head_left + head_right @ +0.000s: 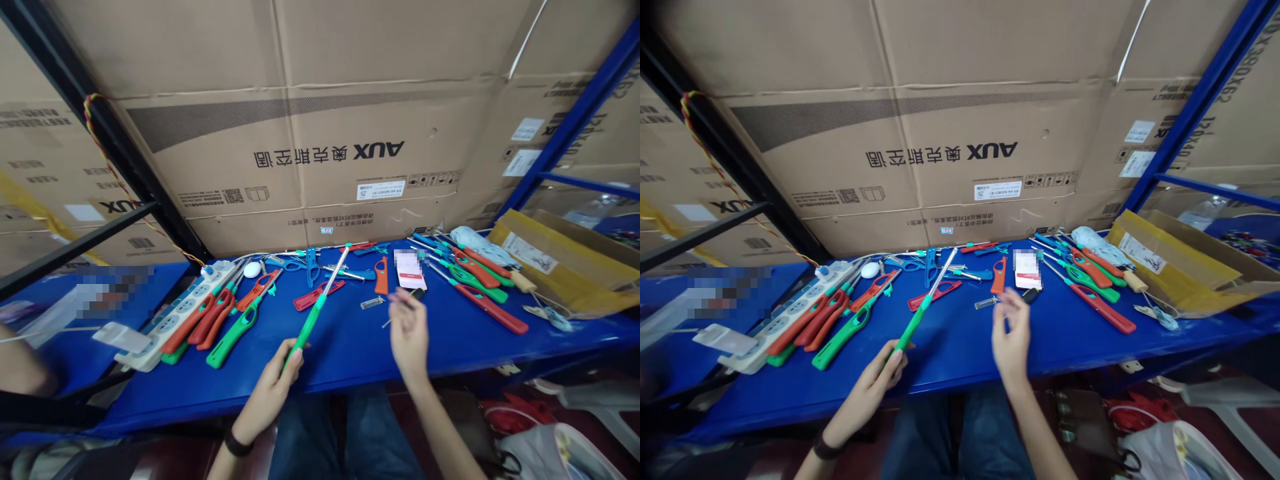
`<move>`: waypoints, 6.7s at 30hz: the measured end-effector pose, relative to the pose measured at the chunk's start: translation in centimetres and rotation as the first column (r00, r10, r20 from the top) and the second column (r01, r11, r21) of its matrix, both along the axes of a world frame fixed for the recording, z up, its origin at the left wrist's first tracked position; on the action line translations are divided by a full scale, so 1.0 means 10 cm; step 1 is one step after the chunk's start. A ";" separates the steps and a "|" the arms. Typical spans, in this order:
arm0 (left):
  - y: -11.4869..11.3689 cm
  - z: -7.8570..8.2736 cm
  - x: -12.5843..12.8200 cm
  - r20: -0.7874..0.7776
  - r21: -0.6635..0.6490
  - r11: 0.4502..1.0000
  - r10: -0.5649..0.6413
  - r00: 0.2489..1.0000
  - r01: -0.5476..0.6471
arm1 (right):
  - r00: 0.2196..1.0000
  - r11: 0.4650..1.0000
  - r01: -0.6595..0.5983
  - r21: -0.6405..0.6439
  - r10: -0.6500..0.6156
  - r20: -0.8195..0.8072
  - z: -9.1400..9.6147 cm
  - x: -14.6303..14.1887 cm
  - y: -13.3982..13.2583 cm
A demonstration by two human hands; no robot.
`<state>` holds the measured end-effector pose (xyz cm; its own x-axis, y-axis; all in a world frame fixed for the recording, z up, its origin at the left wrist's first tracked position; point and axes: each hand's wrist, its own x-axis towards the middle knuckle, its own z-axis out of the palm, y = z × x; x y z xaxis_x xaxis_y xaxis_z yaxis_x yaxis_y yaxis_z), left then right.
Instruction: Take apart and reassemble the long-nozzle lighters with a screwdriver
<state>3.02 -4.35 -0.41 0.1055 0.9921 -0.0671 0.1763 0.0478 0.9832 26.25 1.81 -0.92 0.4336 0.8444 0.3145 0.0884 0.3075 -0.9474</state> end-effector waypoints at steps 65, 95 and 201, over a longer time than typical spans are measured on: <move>0.05 0.18 0.58 0.307 0.063 0.956 0.256 0.917 -0.288 | 0.254 0.345 -0.937 -0.060 0.552 -0.795 0.09 -0.59 -0.72; 0.47 0.37 -0.84 -0.324 0.214 0.875 0.483 0.813 -0.435 | 0.669 0.630 -0.741 -0.231 0.671 -0.318 -0.06 -0.41 -0.44; 0.47 -0.14 -0.25 -0.711 0.428 0.881 0.191 0.676 0.202 | 0.205 0.797 -0.457 -0.395 0.527 0.825 -0.09 -0.13 -0.22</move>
